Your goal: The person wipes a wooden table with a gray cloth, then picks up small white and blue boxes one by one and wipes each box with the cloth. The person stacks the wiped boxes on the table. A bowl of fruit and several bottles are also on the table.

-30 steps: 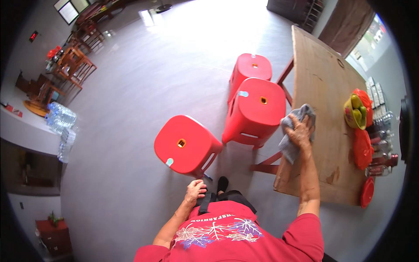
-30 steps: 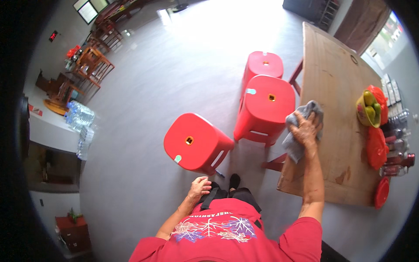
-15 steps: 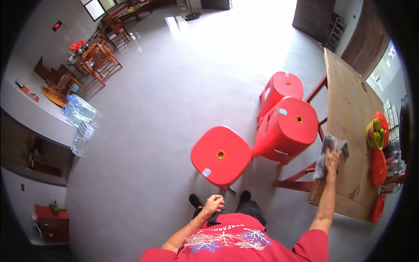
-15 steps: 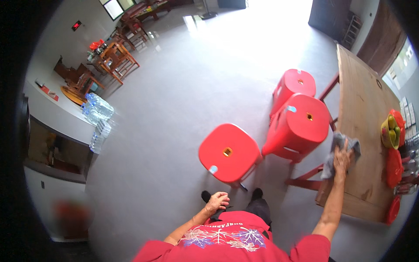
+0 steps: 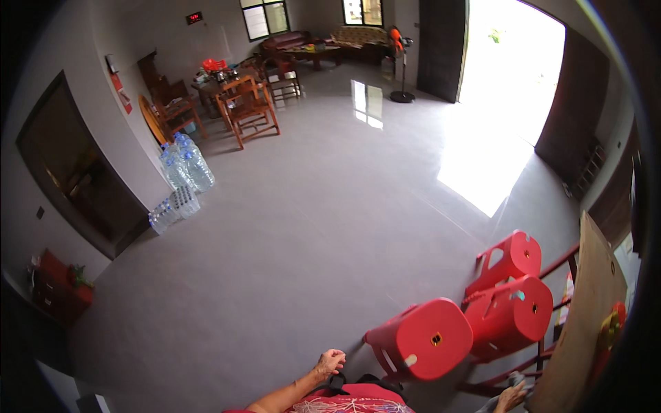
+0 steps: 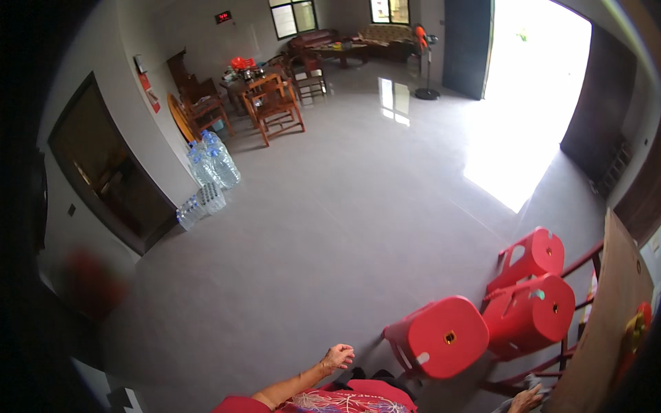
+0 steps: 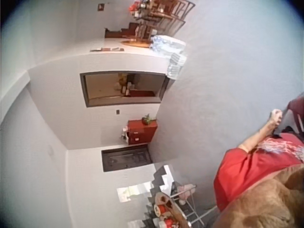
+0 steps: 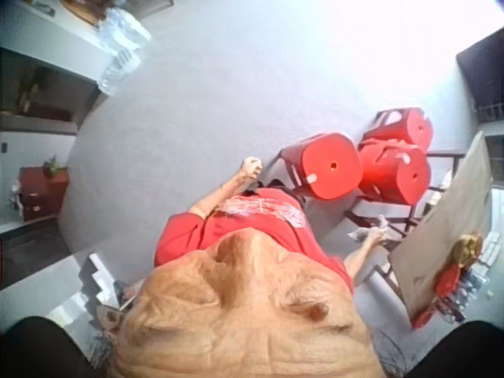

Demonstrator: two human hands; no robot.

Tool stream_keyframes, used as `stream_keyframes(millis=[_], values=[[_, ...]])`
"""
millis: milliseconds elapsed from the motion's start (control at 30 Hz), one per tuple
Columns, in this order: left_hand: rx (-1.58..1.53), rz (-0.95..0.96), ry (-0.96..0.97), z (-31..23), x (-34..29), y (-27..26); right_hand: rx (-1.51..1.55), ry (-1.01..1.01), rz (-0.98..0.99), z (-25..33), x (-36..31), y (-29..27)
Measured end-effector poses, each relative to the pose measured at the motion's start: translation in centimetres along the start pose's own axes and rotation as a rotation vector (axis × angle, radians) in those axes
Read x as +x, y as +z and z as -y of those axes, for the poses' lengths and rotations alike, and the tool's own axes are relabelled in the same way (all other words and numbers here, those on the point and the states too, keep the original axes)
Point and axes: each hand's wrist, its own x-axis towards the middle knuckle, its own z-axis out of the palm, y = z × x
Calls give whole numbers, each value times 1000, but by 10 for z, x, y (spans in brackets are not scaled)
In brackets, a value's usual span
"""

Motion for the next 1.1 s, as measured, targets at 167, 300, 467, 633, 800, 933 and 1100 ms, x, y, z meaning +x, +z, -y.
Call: stream_keyframes(millis=[167,300,467,633,800,933,1100], values=[[12,54,-19,-62,35,-15,391,-85,123,145,-57,-115],[17,124,-36,-121,70,-21,869,-114,335,243,-51,-151],[72,186,-41,-223,118,-26,1466,-66,1045,402,-32,-224],[28,452,-11,-357,154,10,1352,-1046,247,584,-28,-274],[-289,408,22,-427,236,48,1304,-1176,565,661,15,-348],[-280,455,36,-502,285,65,1395,-971,683,697,71,-323],[-124,776,31,-600,344,118,1564,-443,909,705,132,-303]])
